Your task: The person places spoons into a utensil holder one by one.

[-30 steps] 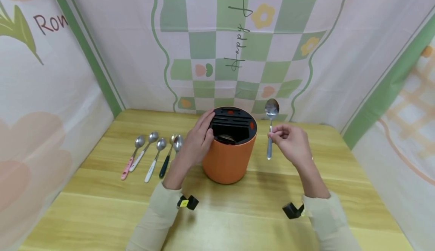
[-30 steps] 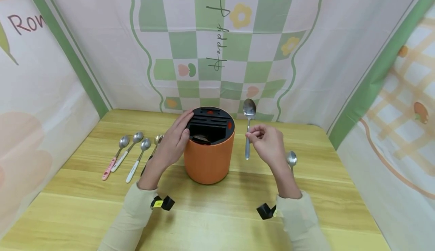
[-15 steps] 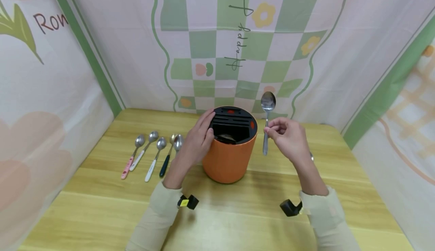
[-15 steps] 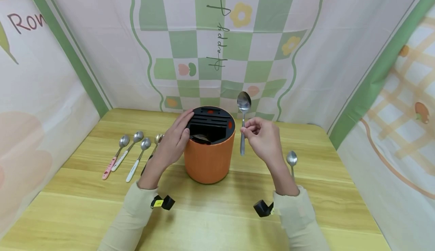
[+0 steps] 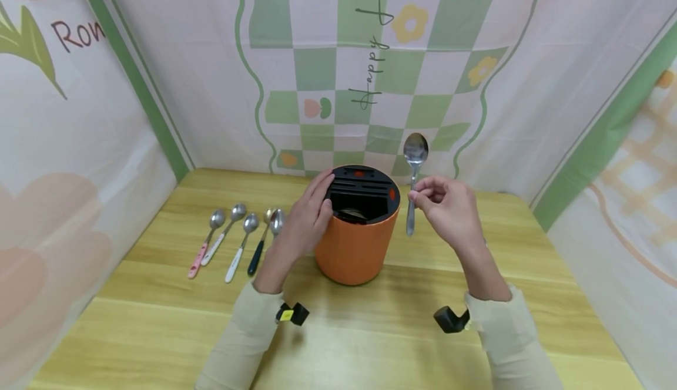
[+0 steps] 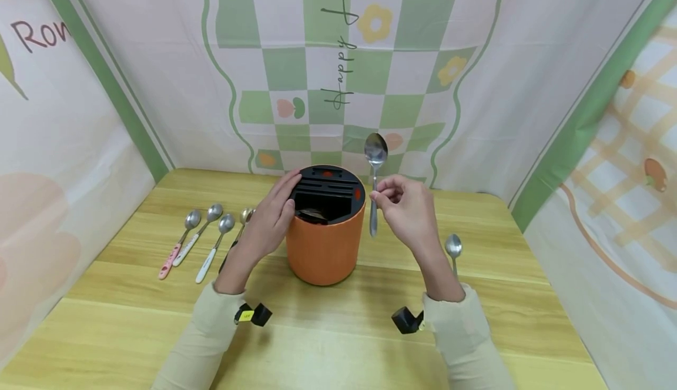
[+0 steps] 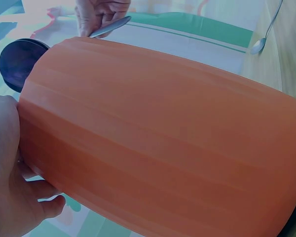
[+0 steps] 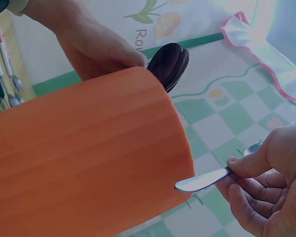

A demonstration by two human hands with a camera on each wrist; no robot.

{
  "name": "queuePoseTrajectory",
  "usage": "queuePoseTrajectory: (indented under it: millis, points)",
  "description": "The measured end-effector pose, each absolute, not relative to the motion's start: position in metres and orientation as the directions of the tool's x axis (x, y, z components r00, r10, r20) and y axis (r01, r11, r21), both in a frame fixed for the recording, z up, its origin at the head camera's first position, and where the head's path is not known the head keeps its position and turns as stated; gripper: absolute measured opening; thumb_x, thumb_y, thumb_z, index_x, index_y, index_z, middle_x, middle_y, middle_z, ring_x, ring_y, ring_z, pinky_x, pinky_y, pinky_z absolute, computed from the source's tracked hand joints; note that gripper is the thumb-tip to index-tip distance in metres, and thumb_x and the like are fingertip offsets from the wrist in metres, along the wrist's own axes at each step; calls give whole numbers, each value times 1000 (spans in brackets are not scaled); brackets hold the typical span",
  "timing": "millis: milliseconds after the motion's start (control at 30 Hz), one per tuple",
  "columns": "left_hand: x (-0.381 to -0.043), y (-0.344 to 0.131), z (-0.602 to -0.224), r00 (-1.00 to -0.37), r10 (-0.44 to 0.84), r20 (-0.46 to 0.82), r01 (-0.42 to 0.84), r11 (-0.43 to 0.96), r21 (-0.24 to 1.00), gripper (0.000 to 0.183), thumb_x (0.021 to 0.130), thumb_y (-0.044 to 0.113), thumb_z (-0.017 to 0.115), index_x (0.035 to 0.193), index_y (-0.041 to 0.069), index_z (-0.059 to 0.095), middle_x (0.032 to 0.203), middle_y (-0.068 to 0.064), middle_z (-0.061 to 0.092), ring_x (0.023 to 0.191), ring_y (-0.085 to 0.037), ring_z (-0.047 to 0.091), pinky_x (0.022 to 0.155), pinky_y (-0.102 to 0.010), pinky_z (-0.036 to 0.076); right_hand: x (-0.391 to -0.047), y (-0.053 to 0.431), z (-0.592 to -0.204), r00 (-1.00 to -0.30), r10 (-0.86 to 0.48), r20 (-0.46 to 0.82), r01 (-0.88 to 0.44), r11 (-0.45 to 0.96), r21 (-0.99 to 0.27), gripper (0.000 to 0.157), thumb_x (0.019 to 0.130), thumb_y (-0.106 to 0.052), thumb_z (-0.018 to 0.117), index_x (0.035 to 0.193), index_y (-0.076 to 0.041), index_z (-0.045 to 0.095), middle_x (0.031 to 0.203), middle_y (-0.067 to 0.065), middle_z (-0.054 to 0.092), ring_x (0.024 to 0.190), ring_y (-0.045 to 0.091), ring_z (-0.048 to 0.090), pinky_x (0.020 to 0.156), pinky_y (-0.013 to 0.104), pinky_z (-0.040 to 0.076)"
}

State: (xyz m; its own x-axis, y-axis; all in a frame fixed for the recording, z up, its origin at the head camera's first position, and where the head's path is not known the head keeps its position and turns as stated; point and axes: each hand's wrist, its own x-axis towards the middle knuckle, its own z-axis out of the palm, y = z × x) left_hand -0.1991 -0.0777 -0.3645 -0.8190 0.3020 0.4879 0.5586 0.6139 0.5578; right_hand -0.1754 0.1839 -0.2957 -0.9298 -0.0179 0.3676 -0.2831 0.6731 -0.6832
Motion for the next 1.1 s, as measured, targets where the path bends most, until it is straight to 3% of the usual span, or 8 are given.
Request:
queuePoseTrajectory:
  millis: [667, 1100]
  points:
    - [-199, -78, -365, -805, 297, 513, 573, 613, 544, 54, 104, 23, 30, 153, 2, 35, 162, -11, 32, 144, -29, 41, 116, -46, 39, -173, 165, -271, -862, -27, 507, -411, 625, -664, 14, 91, -15, 72, 91, -1, 71, 82, 12, 69, 66, 0, 61, 61, 10, 48]
    - [-199, -78, -366, -804, 299, 513, 575, 610, 546, 54, 104, 23, 30, 153, 3, 35, 163, -9, 31, 144, -29, 41, 116, -45, 39, -184, 149, -281, -767, -8, 642, -579, 441, -686, 13, 85, -2, 75, 89, 8, 68, 83, 14, 67, 70, -7, 62, 67, 8, 53]
